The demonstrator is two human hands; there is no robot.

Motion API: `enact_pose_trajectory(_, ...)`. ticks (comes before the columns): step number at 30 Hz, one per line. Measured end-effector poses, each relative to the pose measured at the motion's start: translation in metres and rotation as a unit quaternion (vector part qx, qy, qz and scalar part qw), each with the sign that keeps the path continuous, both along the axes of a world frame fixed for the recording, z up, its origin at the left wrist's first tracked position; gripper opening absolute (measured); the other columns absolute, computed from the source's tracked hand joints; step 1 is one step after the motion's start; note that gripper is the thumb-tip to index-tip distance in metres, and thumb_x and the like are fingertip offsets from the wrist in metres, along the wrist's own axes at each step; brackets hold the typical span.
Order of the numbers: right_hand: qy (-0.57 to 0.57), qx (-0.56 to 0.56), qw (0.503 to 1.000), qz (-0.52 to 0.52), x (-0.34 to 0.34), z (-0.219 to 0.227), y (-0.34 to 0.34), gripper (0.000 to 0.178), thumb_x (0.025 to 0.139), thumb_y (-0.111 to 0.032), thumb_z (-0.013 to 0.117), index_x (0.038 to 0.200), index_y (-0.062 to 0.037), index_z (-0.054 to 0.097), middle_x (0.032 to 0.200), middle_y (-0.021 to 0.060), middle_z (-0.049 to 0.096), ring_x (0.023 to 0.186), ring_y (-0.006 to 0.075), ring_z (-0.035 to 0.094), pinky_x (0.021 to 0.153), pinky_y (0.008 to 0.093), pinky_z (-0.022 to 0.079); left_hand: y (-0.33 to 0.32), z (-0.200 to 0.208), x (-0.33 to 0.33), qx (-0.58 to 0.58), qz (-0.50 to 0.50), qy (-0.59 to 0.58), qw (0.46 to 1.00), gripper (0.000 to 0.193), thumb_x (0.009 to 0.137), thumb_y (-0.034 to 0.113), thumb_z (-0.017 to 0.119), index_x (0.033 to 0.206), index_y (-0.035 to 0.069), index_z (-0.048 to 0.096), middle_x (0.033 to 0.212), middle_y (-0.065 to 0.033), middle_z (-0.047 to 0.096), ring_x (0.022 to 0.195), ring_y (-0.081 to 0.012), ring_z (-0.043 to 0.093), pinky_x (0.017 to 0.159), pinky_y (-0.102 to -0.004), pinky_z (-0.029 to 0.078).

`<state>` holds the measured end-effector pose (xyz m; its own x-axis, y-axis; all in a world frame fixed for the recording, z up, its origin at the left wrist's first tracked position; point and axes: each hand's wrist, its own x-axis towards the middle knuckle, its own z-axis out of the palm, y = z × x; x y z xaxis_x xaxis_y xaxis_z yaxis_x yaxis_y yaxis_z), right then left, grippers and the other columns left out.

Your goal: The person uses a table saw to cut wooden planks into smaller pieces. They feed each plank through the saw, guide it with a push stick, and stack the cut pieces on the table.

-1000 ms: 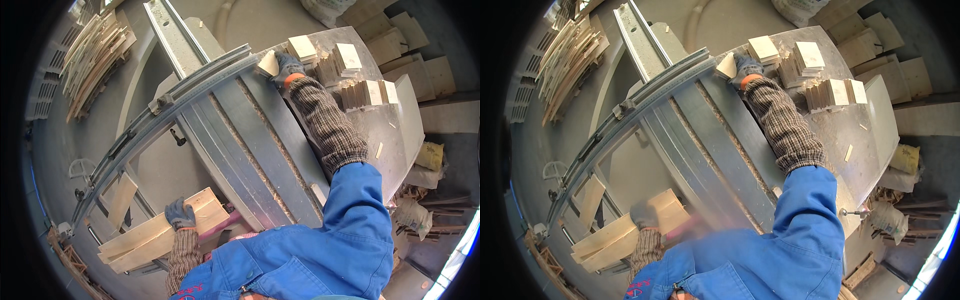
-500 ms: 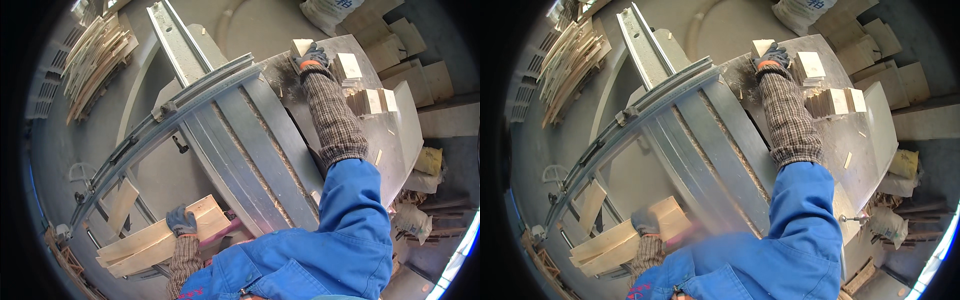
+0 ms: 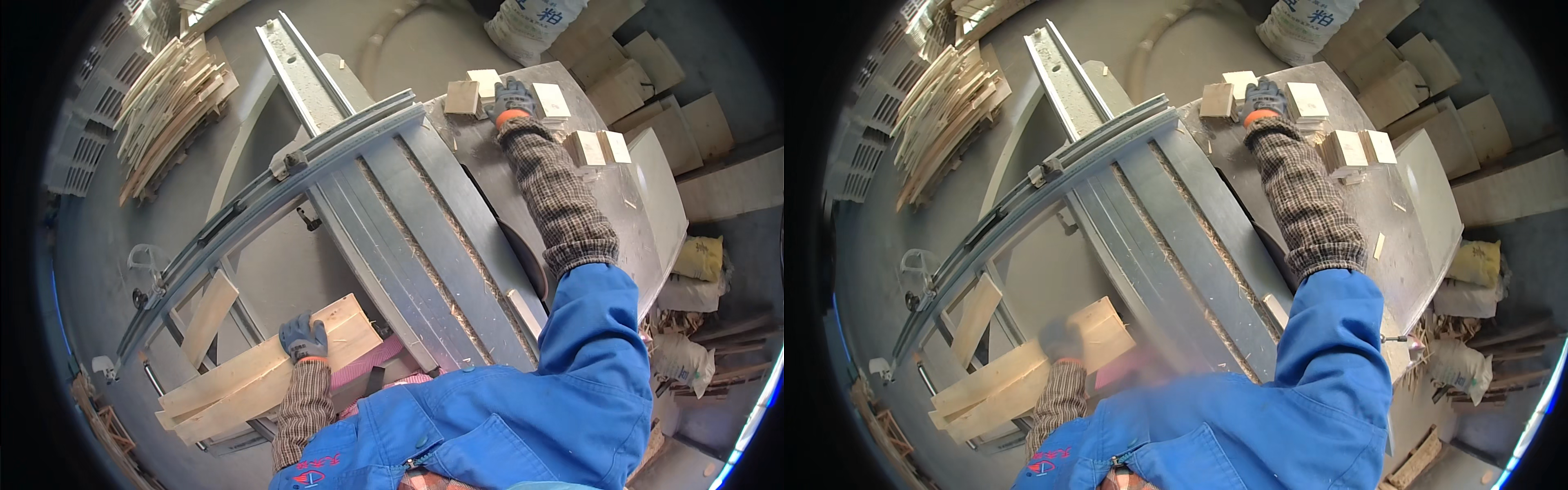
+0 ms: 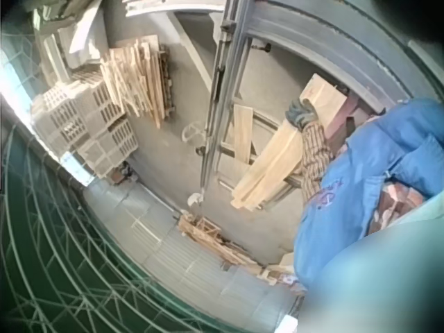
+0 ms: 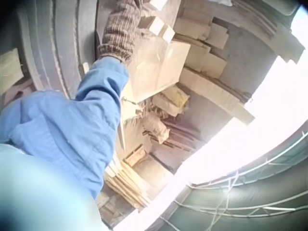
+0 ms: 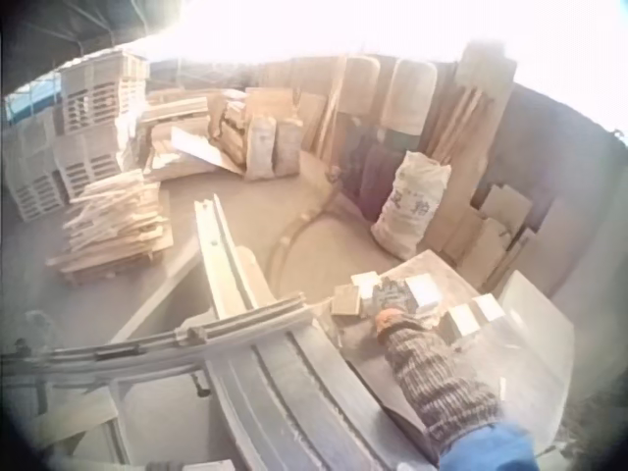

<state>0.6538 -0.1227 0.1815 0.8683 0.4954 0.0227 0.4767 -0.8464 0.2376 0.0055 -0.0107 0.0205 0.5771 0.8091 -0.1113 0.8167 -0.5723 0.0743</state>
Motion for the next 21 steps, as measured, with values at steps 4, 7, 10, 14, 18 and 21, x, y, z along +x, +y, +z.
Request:
enact_pose_trajectory(4, -0.007, 0.001, 0.993, 0.117, -0.011, -0.02, 0.026, 0.085, 0.079, -0.049, 0.074, 0.152, -0.0223, 0.041, 0.162, 0.0119, 0.028, 0.149, 0.0301, 0.027, 0.122, 0.0449, 0.024, -0.001, -0.001, -0.001, 0.011, -0.007, -0.033, 0.999, 0.039, 0.084, 0.035, 0.063, 0.114, 0.01, 0.068, 0.109, -0.0144, 0.068, 0.106, -0.0322, 0.061, 0.105, -0.0492, 0.037)
enact_pose_trajectory(7, -0.025, -0.049, 0.988, 0.147, -0.003, -0.036, 0.052, 0.092, 0.074, -0.05, 0.079, 0.153, -0.0224, 0.039, 0.162, 0.0139, 0.028, 0.151, 0.0324, 0.024, 0.122, 0.0465, 0.021, -0.002, -0.001, 0.001, 0.025, -0.019, -0.027, 0.999, 0.039, 0.084, 0.035, 0.064, 0.114, 0.01, 0.067, 0.109, -0.0129, 0.068, 0.105, -0.0324, 0.061, 0.106, -0.05, 0.037)
enact_pose_trajectory(10, -0.015, -0.085, 0.983, 0.159, 0.011, -0.046, 0.072, 0.089, 0.071, -0.046, 0.082, 0.148, -0.0215, 0.044, 0.159, 0.0149, 0.032, 0.15, 0.033, 0.025, 0.122, 0.0476, 0.021, 0.0, 0.0, 0.004, 0.007, 0.003, 0.016, 1.0, 0.039, 0.083, 0.034, 0.066, 0.114, 0.01, 0.066, 0.109, -0.0122, 0.068, 0.106, -0.0326, 0.061, 0.106, -0.0511, 0.037)
enact_pose_trajectory(14, 0.001, -0.085, 0.981, 0.174, 0.015, -0.044, 0.081, 0.086, 0.064, -0.039, 0.086, 0.141, -0.0214, 0.05, 0.15, 0.0148, 0.044, 0.147, 0.0316, 0.031, 0.121, 0.0492, 0.022, 0.0, 0.006, 0.004, 0.006, -0.015, 0.029, 0.999, 0.038, 0.082, 0.032, 0.066, 0.113, 0.01, 0.066, 0.11, -0.0127, 0.068, 0.106, -0.0325, 0.061, 0.106, -0.0518, 0.037)
enact_pose_trajectory(18, 0.045, 0.06, 0.988, 0.134, 0.016, -0.021, 0.07, 0.077, 0.067, -0.044, 0.085, 0.134, -0.0169, 0.056, 0.134, 0.0122, 0.057, 0.134, 0.032, 0.047, 0.115, 0.0477, 0.032, -0.004, 0.011, 0.005, 0.027, -0.027, -0.058, 0.998, 0.038, 0.081, 0.031, 0.066, 0.113, 0.008, 0.066, 0.11, -0.0131, 0.068, 0.106, -0.0325, 0.061, 0.107, -0.0524, 0.036)
enact_pose_trajectory(21, 0.078, 0.196, 0.977, 0.011, 0.042, 0.007, 0.059, 0.08, 0.07, -0.059, 0.08, 0.131, -0.0122, 0.057, 0.138, 0.0164, 0.057, 0.123, 0.0334, 0.058, 0.1, 0.0445, 0.049, -0.008, 0.015, 0.007, 0.054, -0.044, -0.101, 0.992, 0.038, 0.082, 0.03, 0.066, 0.112, 0.008, 0.066, 0.11, -0.0137, 0.068, 0.105, -0.0329, 0.061, 0.107, -0.053, 0.036)
